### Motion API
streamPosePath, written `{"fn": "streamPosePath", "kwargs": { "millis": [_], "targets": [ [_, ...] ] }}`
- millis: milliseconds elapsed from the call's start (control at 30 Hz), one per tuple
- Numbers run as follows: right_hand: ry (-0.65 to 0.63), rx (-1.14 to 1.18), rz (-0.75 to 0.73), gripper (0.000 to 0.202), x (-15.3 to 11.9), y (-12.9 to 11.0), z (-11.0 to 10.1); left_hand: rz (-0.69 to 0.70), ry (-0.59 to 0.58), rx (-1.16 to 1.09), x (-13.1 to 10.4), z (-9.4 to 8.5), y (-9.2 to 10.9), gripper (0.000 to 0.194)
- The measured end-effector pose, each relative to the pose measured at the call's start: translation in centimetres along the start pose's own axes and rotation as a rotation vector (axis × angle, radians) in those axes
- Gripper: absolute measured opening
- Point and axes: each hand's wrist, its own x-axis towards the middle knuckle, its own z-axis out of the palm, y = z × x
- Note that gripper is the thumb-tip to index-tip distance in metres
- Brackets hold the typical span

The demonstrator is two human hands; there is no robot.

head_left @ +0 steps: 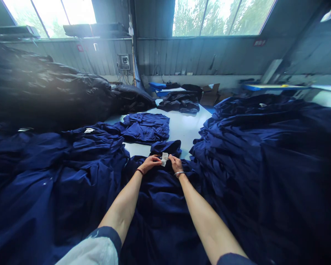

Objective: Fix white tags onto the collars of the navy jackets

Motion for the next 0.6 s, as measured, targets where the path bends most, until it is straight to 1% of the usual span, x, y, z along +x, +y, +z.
{"fn": "streamPosePath", "kwargs": {
  "millis": [67, 133, 200, 300, 433, 600],
  "targets": [
    [-0.039, 0.033, 0.003, 0.049, -0.05, -0.12, -0.15, -0.006, 0.008, 0.003, 0.06, 0.02, -0.03, 0.038],
    [-0.087, 0.014, -0.005, 0.043, -0.14, -0.21, -0.23, -0.017, 0.023, 0.009, 0.12, 0.03, -0.08, 0.038],
    [-0.107, -0.01, -0.025, 0.042, -0.23, -0.26, -0.19, -0.029, 0.029, 0.015, 0.14, 0.03, -0.1, 0.037],
    [-0.084, -0.003, -0.041, 0.045, -0.27, -0.31, -0.01, -0.038, 0.022, 0.026, 0.06, 0.04, -0.02, 0.036],
    [-0.048, 0.015, -0.018, 0.047, -0.26, -0.34, 0.1, -0.042, 0.02, 0.015, -0.11, 0.04, 0.18, 0.035],
    [-0.038, 0.013, -0.014, 0.048, -0.19, -0.1, 0.09, -0.036, 0.011, 0.013, -0.14, 0.02, 0.26, 0.031]
  ]
}}
